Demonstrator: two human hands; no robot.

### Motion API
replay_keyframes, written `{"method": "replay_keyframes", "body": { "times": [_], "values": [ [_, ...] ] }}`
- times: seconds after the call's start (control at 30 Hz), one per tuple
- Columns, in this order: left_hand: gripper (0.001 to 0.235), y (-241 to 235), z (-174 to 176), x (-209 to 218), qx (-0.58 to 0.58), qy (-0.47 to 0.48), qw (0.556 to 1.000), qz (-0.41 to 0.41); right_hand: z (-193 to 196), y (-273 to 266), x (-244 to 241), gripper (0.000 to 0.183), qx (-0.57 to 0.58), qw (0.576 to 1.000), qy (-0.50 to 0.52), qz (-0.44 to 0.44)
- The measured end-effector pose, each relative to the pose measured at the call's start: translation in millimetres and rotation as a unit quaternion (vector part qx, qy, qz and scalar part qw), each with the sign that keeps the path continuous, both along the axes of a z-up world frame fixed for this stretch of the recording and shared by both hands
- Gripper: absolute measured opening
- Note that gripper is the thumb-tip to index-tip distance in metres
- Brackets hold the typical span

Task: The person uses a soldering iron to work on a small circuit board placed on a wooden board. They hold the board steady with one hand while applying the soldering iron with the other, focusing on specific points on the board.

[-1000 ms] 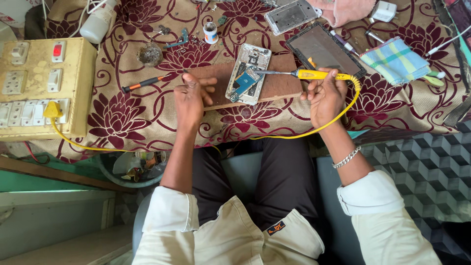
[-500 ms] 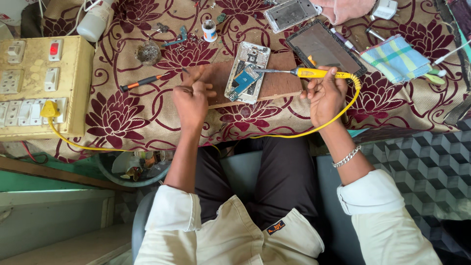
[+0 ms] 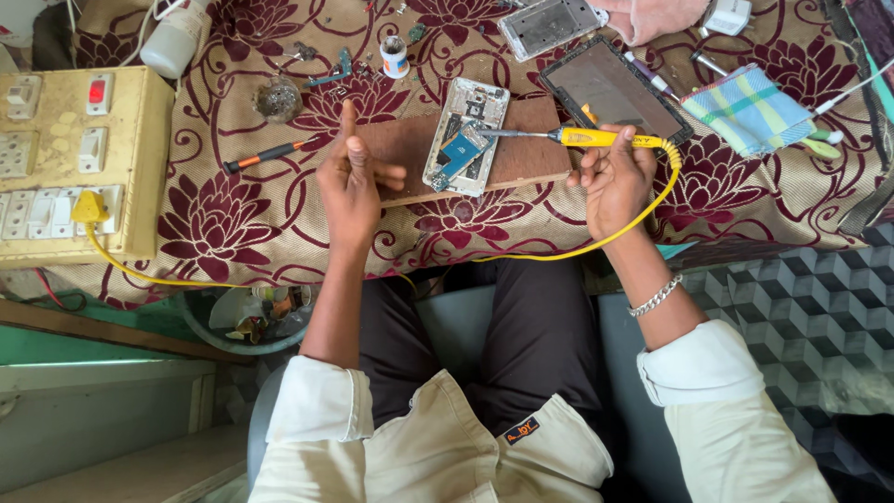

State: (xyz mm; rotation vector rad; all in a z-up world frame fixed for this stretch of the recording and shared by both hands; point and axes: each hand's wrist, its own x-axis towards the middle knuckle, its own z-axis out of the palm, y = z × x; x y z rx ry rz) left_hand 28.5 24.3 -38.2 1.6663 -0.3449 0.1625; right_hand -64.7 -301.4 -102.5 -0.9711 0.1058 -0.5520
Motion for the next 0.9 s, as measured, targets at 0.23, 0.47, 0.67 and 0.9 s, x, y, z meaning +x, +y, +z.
{"method": "replay_keyframes", "body": {
  "times": [0.23, 0.47, 0.67, 0.9],
  "values": [
    [0.039, -1.0, -6.0, 3.2, -0.048, 0.008, 0.998, -0.031, 0.7, 0.4, -1.3, 0.039, 0.002, 1.000, 0.002, 0.001],
    [0.030, -11.7, -5.6, -3.1, 0.005, 0.065, 0.996, 0.067, 0.8, 0.4, -0.4, 0.039, 0.006, 1.000, 0.003, 0.001],
    [0.027, -14.2, 12.2, -6.8, -0.088, 0.021, 0.992, 0.083, 3.9, 2.5, -2.0, 0.039, 0.014, 1.000, 0.012, -0.002],
    [0.046, 15.8, 12.0, -16.8, -0.174, -0.037, 0.984, 0.021, 5.5, 3.8, -0.9, 0.038, 0.013, 1.000, 0.006, -0.003]
  ]
}}
